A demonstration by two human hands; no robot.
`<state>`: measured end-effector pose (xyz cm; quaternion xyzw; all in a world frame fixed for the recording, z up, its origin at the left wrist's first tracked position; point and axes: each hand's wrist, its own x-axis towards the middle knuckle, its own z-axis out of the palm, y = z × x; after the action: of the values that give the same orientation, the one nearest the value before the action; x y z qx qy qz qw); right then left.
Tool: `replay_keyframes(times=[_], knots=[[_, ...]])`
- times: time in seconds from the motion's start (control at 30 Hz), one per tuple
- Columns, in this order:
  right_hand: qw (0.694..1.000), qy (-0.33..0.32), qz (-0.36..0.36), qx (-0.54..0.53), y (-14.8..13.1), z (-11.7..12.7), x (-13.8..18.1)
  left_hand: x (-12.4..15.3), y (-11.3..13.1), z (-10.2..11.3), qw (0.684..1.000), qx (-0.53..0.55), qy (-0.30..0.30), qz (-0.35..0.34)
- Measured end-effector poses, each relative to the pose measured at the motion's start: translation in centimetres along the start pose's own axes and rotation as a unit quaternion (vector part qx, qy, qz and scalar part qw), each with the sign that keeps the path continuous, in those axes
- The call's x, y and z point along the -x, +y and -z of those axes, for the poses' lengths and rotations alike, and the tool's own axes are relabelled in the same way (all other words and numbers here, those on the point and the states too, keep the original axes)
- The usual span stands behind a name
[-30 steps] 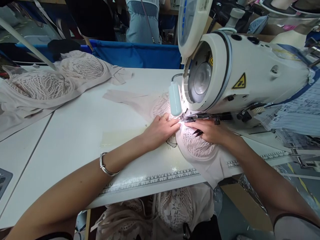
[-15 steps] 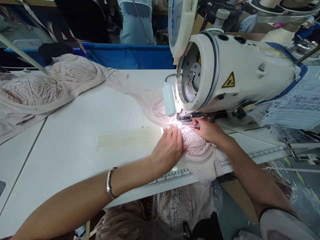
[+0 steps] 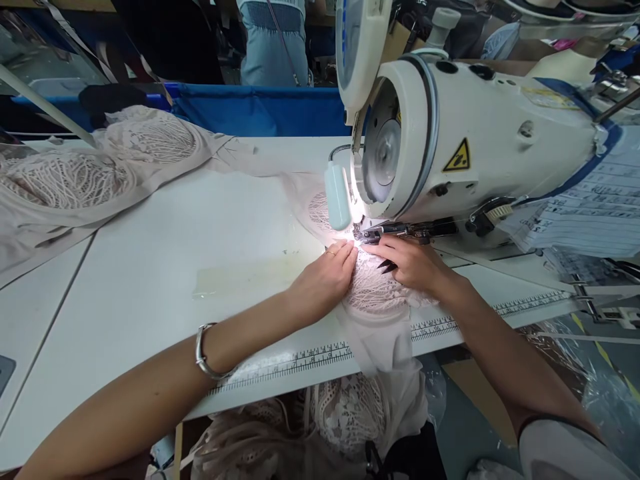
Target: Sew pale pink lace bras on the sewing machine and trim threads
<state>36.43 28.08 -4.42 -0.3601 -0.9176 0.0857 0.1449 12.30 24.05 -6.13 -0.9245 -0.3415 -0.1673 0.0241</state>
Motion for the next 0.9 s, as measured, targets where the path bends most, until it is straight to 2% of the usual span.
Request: replay_keyframes(times=[0.17, 0.27, 0.33, 0.43, 0.53, 0.6, 0.7, 0.9], knots=[[1.000, 0.010, 0.013, -0.011, -0.5, 0.3, -0.4, 0.1, -3.1, 0.6, 0.997, 0.073, -0.005, -0.021], [1.000, 0.011, 0.013, -0.016, -0.7, 0.5, -0.4, -0.3, -4.3, 1.5, 0.996, 0.073, -0.027, -0.034], [1.000, 0.014, 0.014, -0.024, -0.9, 0.5, -0.5, -0.8, -3.9, 2.2, 0.998, 0.046, -0.043, -0.028], [0.999, 0.015, 0.003, -0.037, -1.0, 0.5, -0.5, -1.5, -1.7, 2.9, 0.999, 0.027, -0.034, 0.006], [0.998, 0.006, -0.013, -0.060, -0.7, 0.4, -0.3, -1.4, 0.8, 2.7, 0.995, 0.088, -0.009, 0.036], [0.997, 0.015, -0.023, -0.075, -0.4, 0.4, 0.0, -1.2, 1.6, 2.4, 0.991, 0.122, -0.013, 0.049], [0.996, 0.039, -0.019, -0.079, 0.1, 0.6, 0.3, -1.0, 1.5, 2.1, 0.988, 0.150, -0.024, 0.031], [0.997, 0.046, 0.051, -0.037, -0.1, 1.2, 0.1, -1.5, 0.1, 2.4, 0.987, 0.158, -0.037, 0.019]])
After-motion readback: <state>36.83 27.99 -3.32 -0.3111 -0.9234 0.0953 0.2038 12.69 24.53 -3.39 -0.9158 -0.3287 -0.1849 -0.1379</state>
